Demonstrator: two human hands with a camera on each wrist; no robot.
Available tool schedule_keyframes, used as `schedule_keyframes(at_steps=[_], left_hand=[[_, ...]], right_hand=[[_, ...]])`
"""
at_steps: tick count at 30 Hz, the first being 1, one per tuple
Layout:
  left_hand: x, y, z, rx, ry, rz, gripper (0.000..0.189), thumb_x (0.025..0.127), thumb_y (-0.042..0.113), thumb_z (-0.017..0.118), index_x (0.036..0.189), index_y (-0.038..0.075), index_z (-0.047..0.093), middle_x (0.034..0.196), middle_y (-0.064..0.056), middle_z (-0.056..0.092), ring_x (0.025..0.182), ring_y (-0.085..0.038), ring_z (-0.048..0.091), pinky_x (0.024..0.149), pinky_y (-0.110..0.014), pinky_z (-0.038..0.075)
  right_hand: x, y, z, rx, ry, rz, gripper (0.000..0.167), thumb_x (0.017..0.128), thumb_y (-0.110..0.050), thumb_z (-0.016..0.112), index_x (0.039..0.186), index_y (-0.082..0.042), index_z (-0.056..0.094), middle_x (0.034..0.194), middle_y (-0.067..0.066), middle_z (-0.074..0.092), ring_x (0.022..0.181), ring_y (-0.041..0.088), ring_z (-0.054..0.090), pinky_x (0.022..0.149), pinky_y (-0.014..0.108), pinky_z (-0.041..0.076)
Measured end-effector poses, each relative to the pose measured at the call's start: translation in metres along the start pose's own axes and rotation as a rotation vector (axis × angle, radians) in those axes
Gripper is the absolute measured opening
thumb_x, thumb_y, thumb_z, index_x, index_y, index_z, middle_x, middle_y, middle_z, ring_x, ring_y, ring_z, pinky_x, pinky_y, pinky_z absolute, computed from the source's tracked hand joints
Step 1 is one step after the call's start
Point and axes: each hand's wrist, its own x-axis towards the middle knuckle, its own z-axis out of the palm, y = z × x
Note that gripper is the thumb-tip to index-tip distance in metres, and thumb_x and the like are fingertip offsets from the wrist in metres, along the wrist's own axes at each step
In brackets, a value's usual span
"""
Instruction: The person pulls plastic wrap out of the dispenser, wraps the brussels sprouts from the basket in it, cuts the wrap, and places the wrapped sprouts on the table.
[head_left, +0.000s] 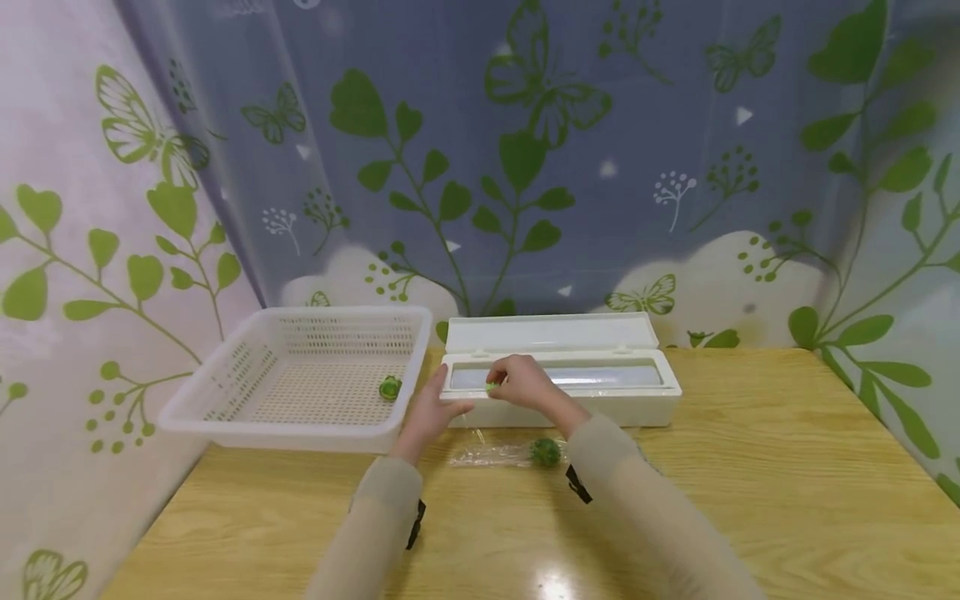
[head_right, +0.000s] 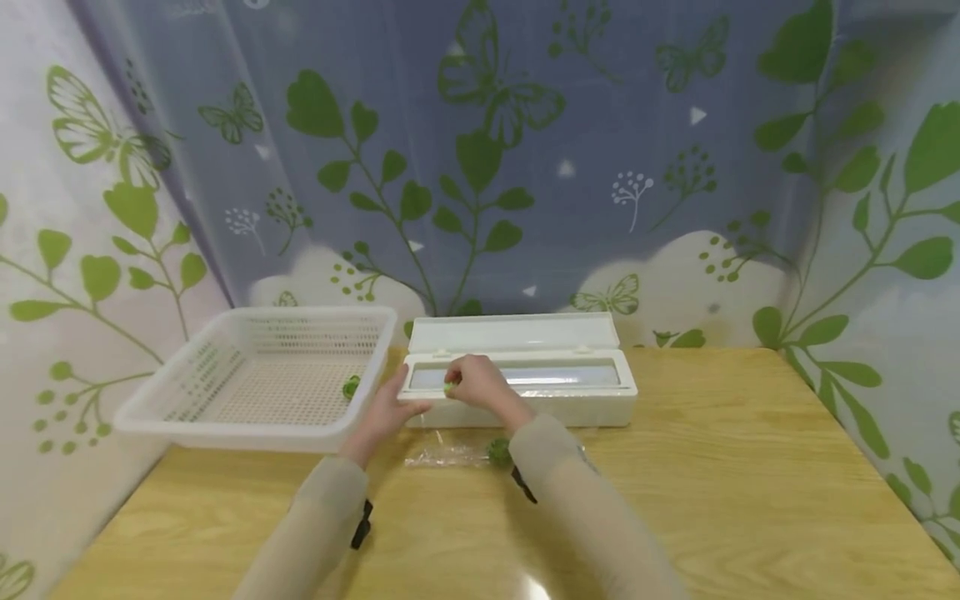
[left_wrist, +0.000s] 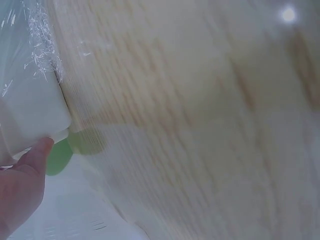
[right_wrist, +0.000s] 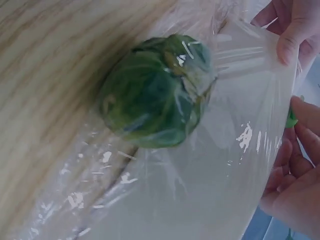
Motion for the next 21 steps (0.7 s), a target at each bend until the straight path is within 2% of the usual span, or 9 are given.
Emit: schedule_keyframes(at_steps=[9,21], left_hand=[[-0.0002,0.0011,-0.0004,-0.01,-0.008,0.013,0.082,0.076,0.021,0.069,0.138,-0.001,0.02,0.141,-0.018,0.021,0.127,-0.033,0.022,0.102,-0.042,0.019],[-0.0035,0.0002,0.0,-0.017,-0.011,0.022,0.083,0.075,0.021,0.07,0.138,-0.002,0.02,0.14,-0.021,0.021,0.127,-0.035,0.022,0.102,-0.044,0.019]], right_hand=[[-0.0041,0.0008,0.0002,0.045,0.04,0.04,0.014,0.076,-0.007,0.068,0.089,-0.003,0.066,0.086,0.004,0.064,0.081,0.02,0.058,0.069,0.028,0.048],[-0.0065,-0.0049,0.0029,-0.071,0.094,0.132,0.007,0.073,-0.011,0.071,0.079,-0.009,0.068,0.077,0.0,0.063,0.072,0.015,0.058,0.064,0.027,0.047]])
